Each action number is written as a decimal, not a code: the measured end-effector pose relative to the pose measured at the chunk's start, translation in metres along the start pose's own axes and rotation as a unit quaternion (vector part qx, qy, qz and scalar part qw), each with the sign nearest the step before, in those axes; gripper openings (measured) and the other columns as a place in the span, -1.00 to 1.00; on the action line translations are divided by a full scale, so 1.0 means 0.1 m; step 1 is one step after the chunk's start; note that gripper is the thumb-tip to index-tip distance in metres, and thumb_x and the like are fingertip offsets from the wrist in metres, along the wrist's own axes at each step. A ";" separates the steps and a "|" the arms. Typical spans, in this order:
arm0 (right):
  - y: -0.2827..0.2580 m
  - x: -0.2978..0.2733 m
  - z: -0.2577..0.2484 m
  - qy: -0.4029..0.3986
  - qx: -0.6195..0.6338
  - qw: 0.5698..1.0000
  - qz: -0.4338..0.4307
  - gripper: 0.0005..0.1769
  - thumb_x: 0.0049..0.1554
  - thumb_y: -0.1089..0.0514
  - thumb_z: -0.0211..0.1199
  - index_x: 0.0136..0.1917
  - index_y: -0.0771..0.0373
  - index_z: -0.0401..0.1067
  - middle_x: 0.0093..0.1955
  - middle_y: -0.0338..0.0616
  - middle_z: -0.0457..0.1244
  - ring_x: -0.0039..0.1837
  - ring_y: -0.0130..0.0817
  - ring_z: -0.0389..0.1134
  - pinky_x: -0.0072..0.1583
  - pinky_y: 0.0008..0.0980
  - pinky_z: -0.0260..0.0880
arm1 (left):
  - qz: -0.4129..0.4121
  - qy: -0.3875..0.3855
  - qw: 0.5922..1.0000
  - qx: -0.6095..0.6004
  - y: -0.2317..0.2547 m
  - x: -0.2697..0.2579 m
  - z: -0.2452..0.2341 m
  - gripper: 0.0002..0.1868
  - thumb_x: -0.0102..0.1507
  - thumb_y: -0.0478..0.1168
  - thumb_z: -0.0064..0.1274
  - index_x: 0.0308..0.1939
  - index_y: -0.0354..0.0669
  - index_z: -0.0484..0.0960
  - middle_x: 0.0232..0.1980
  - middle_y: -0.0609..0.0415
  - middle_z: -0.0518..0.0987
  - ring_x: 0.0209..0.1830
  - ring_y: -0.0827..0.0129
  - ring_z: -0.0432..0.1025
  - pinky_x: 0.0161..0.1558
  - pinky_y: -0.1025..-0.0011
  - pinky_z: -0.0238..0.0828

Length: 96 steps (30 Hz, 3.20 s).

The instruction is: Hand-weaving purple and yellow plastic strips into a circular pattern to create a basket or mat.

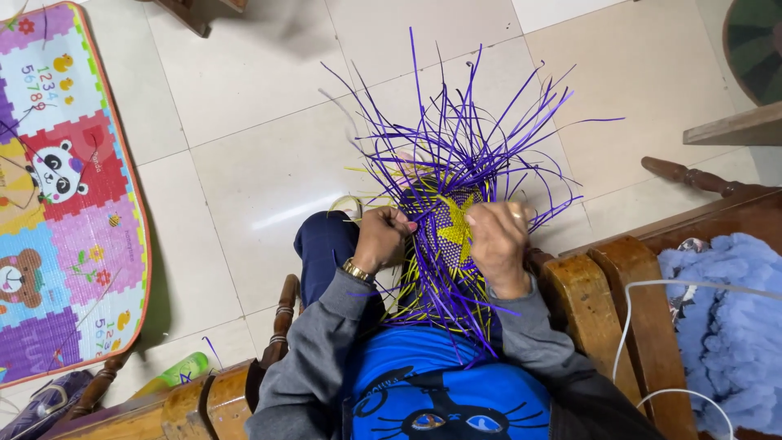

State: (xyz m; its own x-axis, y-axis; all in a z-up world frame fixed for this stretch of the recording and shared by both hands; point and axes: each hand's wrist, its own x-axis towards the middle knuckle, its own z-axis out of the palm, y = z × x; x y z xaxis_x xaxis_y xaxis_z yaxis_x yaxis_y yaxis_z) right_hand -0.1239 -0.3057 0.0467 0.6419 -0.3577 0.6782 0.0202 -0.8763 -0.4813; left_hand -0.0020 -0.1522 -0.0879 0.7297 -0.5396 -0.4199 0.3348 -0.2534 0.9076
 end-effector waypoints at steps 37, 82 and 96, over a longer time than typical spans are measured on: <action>0.25 -0.12 0.32 -0.116 0.206 0.959 0.155 -0.88 0.23 0.25 0.07 -0.06 0.28 0.43 -0.25 -0.06 0.23 -0.18 -0.12 0.31 -0.11 -0.23 0.34 | 0.170 0.116 0.978 0.035 0.74 -0.60 0.04 -0.92 0.17 -0.29 0.16 -0.40 -0.20 0.62 -0.63 0.09 0.44 -0.53 0.52 0.31 -0.47 0.54 0.30; -0.01 0.08 0.16 0.010 0.503 0.779 0.373 -0.88 0.19 0.30 0.04 -0.20 0.23 0.31 -0.28 -0.13 0.24 -0.28 -0.60 0.08 -0.25 -0.71 -0.01 | 0.100 -0.088 0.991 0.017 0.89 -0.61 0.08 -0.93 0.14 -0.32 0.14 -0.44 -0.23 0.64 -0.55 0.01 0.53 -0.49 0.40 0.35 -0.37 0.45 0.33; 0.61 0.08 -0.18 0.331 0.407 0.741 0.419 -0.94 0.28 0.20 -0.01 -0.07 0.09 0.23 -0.17 -0.12 0.32 -0.25 -0.50 0.24 -0.12 -0.57 0.28 | 0.173 0.117 0.942 -0.263 1.35 -0.59 -0.72 -0.89 0.22 -0.50 -0.12 -0.40 -0.32 0.41 -0.29 -0.14 0.50 -0.33 0.24 0.46 -0.23 0.41 0.46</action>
State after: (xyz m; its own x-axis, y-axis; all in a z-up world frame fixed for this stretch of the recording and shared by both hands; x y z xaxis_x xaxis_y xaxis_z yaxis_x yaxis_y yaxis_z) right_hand -0.1309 -0.3677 0.0330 0.1793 -0.9822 -0.0552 0.4560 0.1327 -0.8800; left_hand 0.0431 -0.0970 0.0595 0.9404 -0.3087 -0.1424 0.2569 0.3710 0.8924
